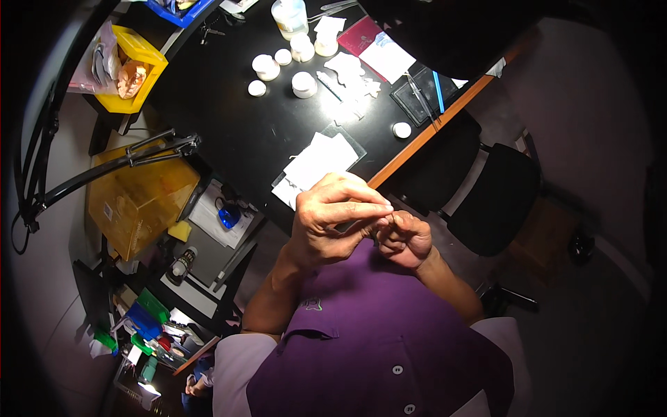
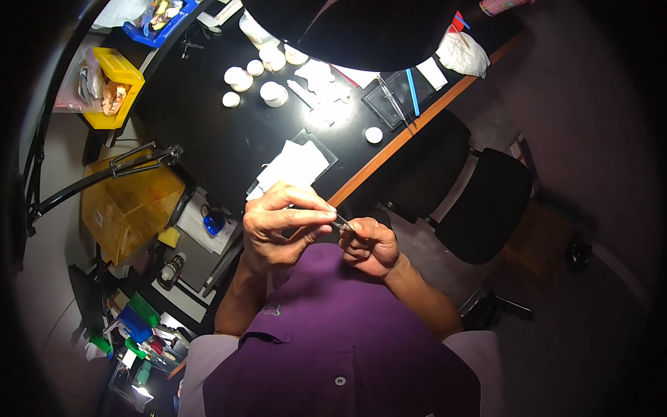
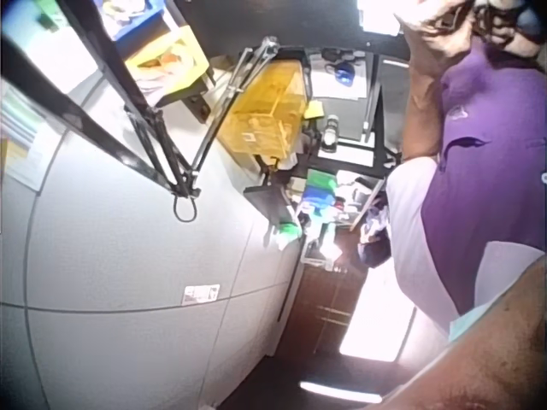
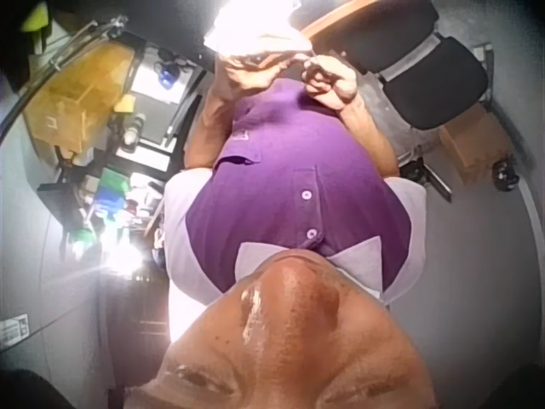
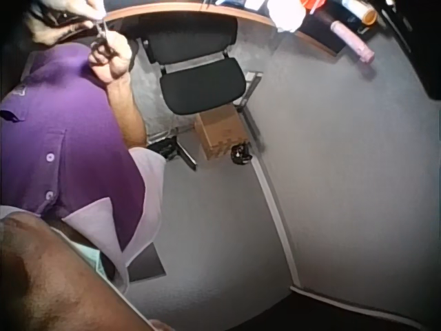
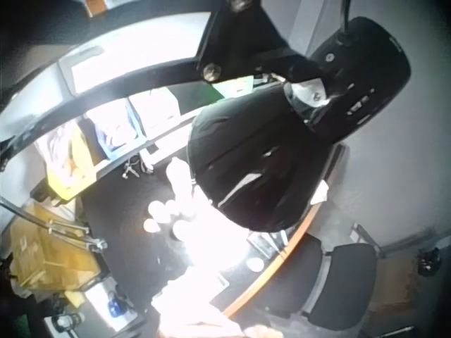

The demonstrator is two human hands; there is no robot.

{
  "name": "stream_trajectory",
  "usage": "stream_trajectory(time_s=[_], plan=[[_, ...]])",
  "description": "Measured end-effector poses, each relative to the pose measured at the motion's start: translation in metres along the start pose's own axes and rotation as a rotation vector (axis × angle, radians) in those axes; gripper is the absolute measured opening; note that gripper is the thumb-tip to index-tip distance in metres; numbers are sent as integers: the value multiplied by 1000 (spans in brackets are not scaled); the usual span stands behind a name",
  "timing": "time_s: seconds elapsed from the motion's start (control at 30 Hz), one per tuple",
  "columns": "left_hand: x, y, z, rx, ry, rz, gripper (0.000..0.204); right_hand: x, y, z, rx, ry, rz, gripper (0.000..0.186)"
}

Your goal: The person applies colored stains to a dental crown using a brush and then places the crown into a dental furnace.

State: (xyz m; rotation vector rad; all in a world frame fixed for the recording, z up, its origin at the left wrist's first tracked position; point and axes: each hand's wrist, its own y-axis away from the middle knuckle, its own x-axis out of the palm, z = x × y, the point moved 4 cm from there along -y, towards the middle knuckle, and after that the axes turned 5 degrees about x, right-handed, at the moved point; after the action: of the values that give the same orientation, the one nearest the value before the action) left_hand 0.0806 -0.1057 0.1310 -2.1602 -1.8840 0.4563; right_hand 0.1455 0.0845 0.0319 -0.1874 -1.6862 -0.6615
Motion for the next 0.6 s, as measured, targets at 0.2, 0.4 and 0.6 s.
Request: stream_trajectory(time_s=[0.2, 0.4, 0.6], plan=[[-21, 4, 13, -186, -35, -179, 19, -15, 2, 13, -75, 221, -248, 28], [-36, 29, 64, -380, -199, -200, 9, -58, 11, 54, -818, 1114, -1173, 23], [-39, 18, 70, -405, -478, 47, 46, -128, -75, 63, -1295, 1119, -1331, 18]])
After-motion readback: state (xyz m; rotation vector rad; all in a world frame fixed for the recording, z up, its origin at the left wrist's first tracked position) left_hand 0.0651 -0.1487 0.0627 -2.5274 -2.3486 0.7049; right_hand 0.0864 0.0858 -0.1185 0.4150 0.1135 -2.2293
